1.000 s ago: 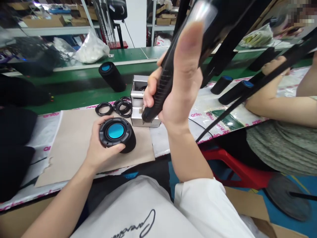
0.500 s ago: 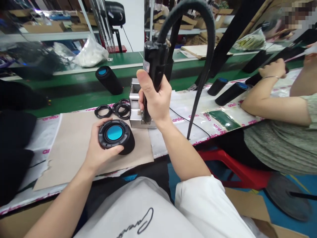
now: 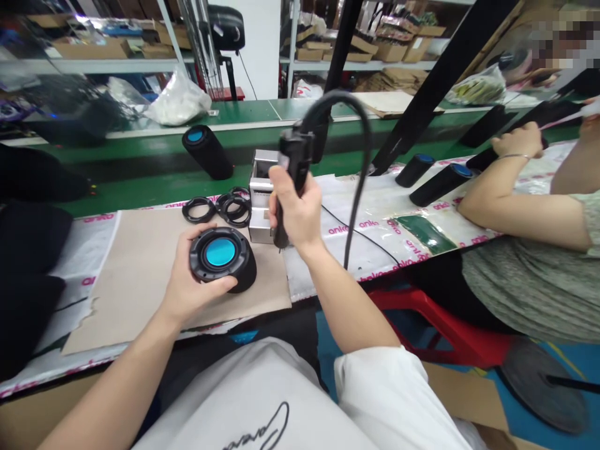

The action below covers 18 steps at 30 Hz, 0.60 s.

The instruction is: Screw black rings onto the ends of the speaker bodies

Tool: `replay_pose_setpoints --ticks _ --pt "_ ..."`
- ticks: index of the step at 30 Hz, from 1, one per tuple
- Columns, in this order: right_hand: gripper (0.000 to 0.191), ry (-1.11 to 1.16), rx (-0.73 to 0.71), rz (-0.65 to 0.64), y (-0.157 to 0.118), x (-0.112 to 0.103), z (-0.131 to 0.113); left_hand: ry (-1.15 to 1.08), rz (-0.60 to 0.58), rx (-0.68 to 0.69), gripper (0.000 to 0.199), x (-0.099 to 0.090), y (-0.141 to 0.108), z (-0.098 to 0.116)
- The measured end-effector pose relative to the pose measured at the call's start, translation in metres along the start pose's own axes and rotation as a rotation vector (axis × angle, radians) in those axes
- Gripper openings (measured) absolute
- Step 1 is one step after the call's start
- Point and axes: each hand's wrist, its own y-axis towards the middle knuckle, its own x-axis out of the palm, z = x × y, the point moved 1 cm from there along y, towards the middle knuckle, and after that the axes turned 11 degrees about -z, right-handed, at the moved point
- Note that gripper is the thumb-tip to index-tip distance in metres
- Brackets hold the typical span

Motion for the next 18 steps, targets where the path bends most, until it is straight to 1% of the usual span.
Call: replay_pose_setpoints --ticks 2,4,6,7,10,14,16,18 --pt "0.058 -0.005 -0.067 0.064 -0.002 0.001 -0.016 0.001 -0.002 0.007 0.091 0.0 0.001 0.0" --pt "0.053 -0.028 -0.176 0.113 0.001 0.005 -0.032 0.0 0.002 0.011 0.091 -0.001 0.001 0.0" --pt "0.049 -0.047 -0.261 0.131 0.006 0.01 -0.04 0.001 0.008 0.0 0.09 -0.001 0.001 0.0" --pt "0.049 -0.051 -0.28 0.128 0.008 0.012 -0.039 0.003 0.012 -0.005 0.09 -0.001 0.001 0.0" --pt "0.052 -0.06 -0.25 0.097 0.015 0.012 -0.025 0.009 0.018 0.003 0.089 -0.001 -0.001 0.001" --pt "0.057 -0.057 -0.221 0.115 0.017 0.005 -0.007 0.01 0.013 0.013 0.09 -0.001 -0.002 0.0" --pt "0.059 -0.027 -0.163 0.092 0.014 0.002 -0.006 0.009 0.013 0.006 0.09 0.0 -0.001 -0.001" --pt "0.06 0.014 -0.075 0.076 0.008 0.001 -0.011 0.018 0.021 0.009 0.09 0.0 0.0 -0.002"
